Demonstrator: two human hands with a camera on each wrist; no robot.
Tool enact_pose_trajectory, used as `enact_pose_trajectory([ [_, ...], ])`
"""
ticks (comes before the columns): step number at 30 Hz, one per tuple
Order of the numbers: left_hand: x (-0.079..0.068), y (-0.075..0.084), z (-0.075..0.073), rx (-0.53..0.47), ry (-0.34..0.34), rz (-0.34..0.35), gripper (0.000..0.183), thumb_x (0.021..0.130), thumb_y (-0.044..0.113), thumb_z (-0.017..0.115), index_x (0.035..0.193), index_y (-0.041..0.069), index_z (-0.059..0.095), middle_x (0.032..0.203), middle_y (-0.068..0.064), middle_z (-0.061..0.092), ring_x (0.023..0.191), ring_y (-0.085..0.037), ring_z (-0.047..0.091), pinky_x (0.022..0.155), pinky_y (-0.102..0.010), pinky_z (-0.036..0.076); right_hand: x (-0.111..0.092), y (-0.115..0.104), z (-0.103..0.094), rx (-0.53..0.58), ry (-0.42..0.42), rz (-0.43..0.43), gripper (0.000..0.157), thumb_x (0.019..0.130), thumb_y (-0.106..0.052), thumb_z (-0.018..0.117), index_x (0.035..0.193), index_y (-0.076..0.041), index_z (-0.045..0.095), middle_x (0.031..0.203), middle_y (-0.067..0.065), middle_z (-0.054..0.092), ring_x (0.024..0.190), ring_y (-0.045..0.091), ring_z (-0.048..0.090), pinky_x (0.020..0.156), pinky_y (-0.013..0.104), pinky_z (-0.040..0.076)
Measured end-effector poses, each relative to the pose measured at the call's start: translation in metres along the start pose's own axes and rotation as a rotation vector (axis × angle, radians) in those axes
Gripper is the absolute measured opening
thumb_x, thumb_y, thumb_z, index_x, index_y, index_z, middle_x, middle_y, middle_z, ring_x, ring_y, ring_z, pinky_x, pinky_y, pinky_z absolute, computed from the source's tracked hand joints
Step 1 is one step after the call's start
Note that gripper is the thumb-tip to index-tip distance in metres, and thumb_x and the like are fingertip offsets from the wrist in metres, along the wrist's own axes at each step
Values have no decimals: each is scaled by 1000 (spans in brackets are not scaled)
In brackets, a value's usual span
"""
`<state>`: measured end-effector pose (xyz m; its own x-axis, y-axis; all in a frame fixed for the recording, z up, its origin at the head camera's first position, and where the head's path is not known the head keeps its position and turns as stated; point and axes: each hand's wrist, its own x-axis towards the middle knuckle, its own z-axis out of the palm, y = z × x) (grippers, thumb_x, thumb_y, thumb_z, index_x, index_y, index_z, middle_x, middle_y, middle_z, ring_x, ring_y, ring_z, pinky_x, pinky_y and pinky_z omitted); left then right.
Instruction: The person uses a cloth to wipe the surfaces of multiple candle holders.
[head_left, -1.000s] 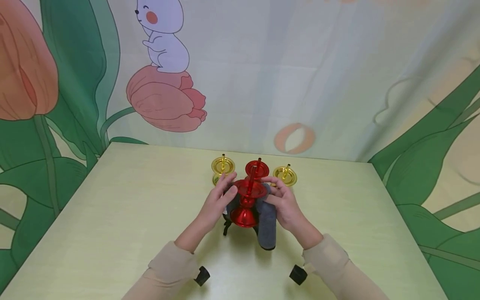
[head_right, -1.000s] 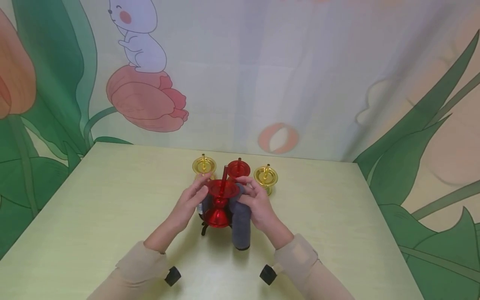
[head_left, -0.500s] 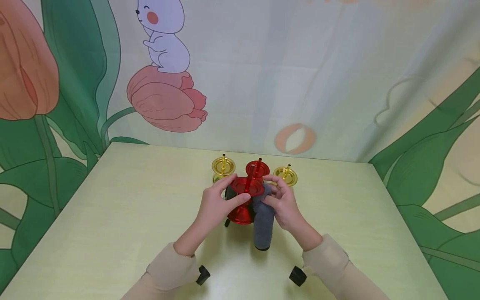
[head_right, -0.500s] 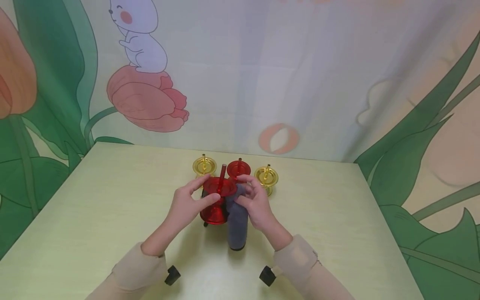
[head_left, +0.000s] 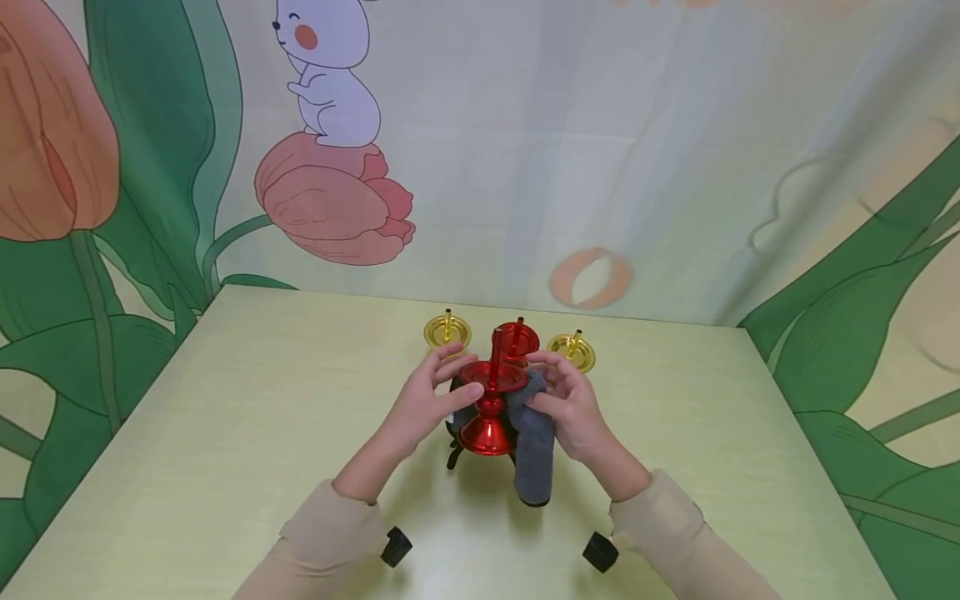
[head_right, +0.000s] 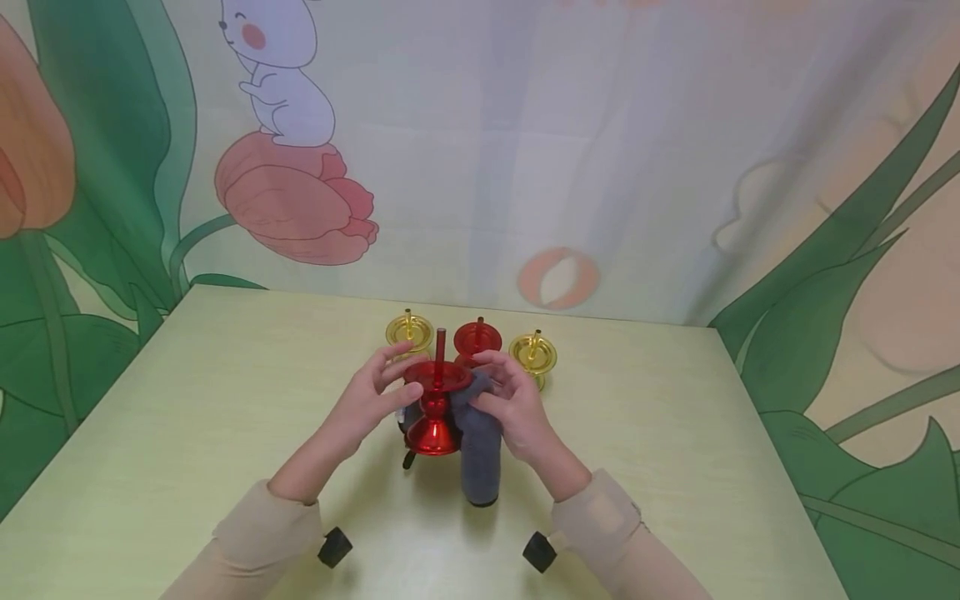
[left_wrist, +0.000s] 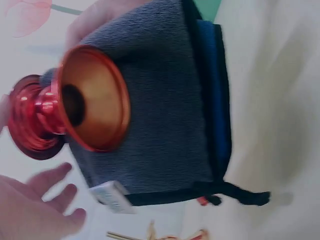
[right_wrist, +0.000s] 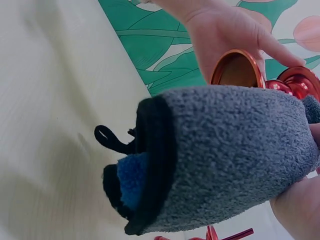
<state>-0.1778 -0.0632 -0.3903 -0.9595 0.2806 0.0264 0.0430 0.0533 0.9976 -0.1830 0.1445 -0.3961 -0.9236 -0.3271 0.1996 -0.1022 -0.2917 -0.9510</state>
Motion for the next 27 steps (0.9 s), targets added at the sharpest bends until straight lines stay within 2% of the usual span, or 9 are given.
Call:
enact_pose_trajectory([
  [3,-1,3,-3,42,9,-15,60,81,27,63,132,14,34,130,-5,49,127,-21,37,96,-49,38,0,-1,0,-11,4,-6,48,73,18,45,111,-10,48,96,-2,56,81,8,56,68,19,50],
  [5,-1,4,-5,39,-15,-2,57,82,25,62,131,14,36,130,-7,49,126,-21,38,95,-47,40,0,-1,0,-20,-10,-21,49,73,18,45,112,-10,47,96,-2,56,82,8,56,69,19,50],
  [11,0,-2,-14,-43,-169,41,59,83,34,58,133,13,35,133,-9,45,125,-23,39,97,-46,38,-1,-4,0,-22,-71,-56,56,71,20,42,113,-17,48,97,-2,56,86,8,56,70,19,50],
  [15,2,-6,-19,-90,-263,20,63,83,38,57,135,13,33,135,-10,42,125,-24,39,101,-49,32,-3,-6,0,-15,-94,-51,54,72,19,42,116,-12,46,98,-3,58,87,8,57,68,18,50],
  [17,2,-5,-20,-47,-251,12,63,82,36,59,135,13,33,135,-9,43,126,-24,38,101,-49,32,-4,-6,-2,-4,-96,-43,53,73,19,43,116,-10,45,97,-3,59,85,9,59,69,19,51],
  [20,0,0,-18,74,-156,7,60,80,34,62,132,14,39,130,-7,49,125,-24,40,97,-48,37,-5,-6,-3,-37,-53,-39,50,73,19,45,113,-11,46,96,-5,60,84,8,59,70,21,51],
  [23,-5,8,-14,222,-67,8,53,82,30,62,128,12,45,126,-7,52,122,-24,43,94,-44,41,-5,-6,-4,-126,25,-40,45,72,18,48,110,-7,46,94,-8,61,83,7,58,71,20,50],
  [27,-13,16,-5,365,-44,23,49,87,26,55,130,7,44,132,-9,47,124,-23,41,96,-42,39,-6,-3,-4,-280,121,-45,37,71,16,53,104,3,45,91,-12,61,82,5,57,72,18,48],
])
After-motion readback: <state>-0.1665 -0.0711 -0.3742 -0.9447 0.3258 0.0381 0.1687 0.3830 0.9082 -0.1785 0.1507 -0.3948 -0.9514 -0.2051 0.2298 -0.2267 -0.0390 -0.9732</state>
